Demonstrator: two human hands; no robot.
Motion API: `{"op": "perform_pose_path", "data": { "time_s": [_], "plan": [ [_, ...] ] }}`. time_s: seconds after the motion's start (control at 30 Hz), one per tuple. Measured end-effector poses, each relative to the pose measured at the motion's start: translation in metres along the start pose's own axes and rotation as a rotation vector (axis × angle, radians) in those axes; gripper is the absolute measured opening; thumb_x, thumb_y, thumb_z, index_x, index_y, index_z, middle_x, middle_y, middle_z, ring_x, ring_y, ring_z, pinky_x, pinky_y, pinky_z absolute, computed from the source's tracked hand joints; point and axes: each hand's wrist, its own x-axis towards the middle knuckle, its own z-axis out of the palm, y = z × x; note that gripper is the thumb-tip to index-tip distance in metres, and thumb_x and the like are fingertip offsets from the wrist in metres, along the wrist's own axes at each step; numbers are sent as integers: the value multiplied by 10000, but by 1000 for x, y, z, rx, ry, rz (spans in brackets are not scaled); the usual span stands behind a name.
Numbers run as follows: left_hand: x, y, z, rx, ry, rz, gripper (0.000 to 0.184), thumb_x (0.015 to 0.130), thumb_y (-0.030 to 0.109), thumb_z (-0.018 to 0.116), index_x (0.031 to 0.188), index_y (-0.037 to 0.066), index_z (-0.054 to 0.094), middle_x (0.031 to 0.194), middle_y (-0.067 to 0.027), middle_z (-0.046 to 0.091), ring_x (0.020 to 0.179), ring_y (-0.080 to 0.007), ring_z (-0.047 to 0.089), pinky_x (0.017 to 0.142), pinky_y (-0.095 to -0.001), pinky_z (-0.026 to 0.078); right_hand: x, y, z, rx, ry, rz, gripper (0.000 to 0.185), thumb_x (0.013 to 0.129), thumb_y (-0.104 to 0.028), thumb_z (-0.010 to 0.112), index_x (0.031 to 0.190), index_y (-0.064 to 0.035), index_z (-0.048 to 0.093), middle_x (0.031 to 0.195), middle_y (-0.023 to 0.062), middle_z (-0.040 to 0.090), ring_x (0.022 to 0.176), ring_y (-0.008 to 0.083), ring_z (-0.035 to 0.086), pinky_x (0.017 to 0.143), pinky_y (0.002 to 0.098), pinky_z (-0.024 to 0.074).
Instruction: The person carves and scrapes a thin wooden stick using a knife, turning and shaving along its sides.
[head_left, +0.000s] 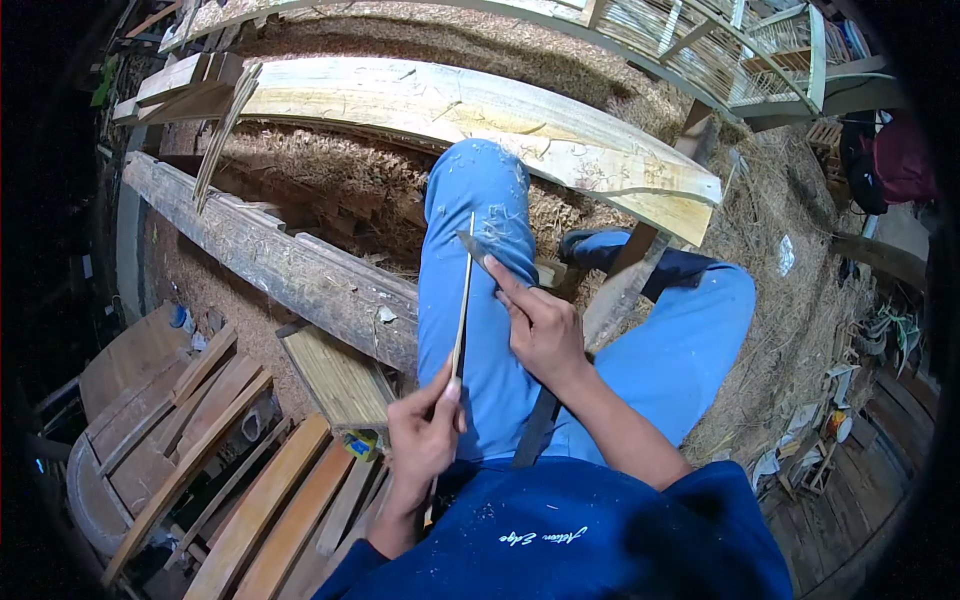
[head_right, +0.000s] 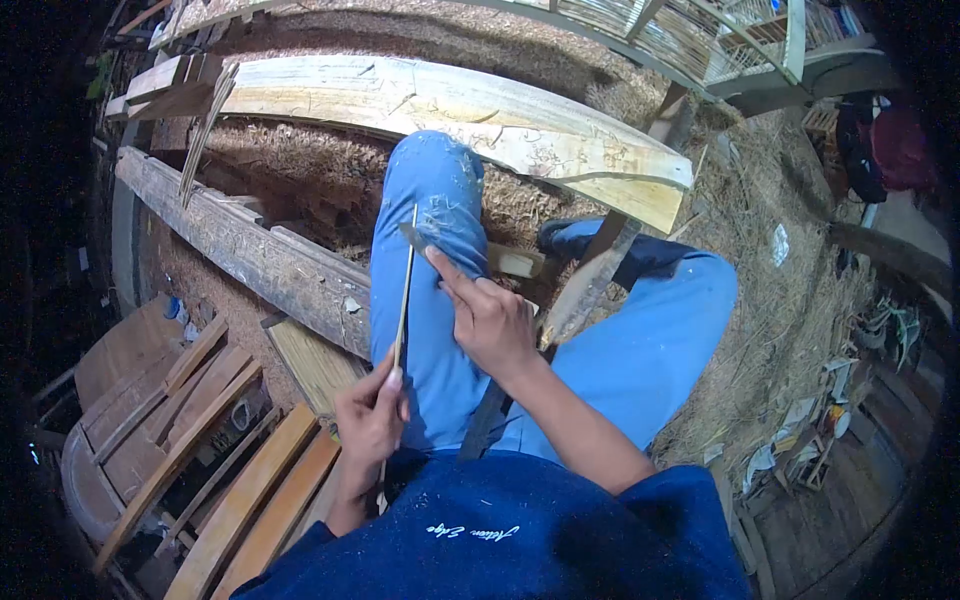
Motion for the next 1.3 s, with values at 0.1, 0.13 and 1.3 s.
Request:
{"op": "perform_pose_path", "data": {
  "time_s": [0.1,0.13,1.3],
  "plan": [
    [-8,-5,-3,-29,18,-22,374,1069,69,620,1433,-12,634,712,8,613,576,-42,521,514,-217,403,2,-5,-7,12,-59,32,573,962,-28,670,1483,-263,629,883,222,727,731,381,712,672,460,558],
    [-9,-2,-3,-23,36,-53,374,1069,75,621,1434,-7,636,699,6,614,556,-43,516,495,-219,396,1,-7,-7,44,-56,27,568,966,-33,671,1484,-262,629,861,219,721,724,380,710,668,456,555],
    [73,10,15,-93,-47,146,367,1046,109,671,1404,29,674,627,2,614,424,-44,463,383,-232,340,-9,-6,-9,44,-72,56,601,953,7,652,1501,-237,610,898,255,726,797,408,730,704,457,564]
  ]
}}
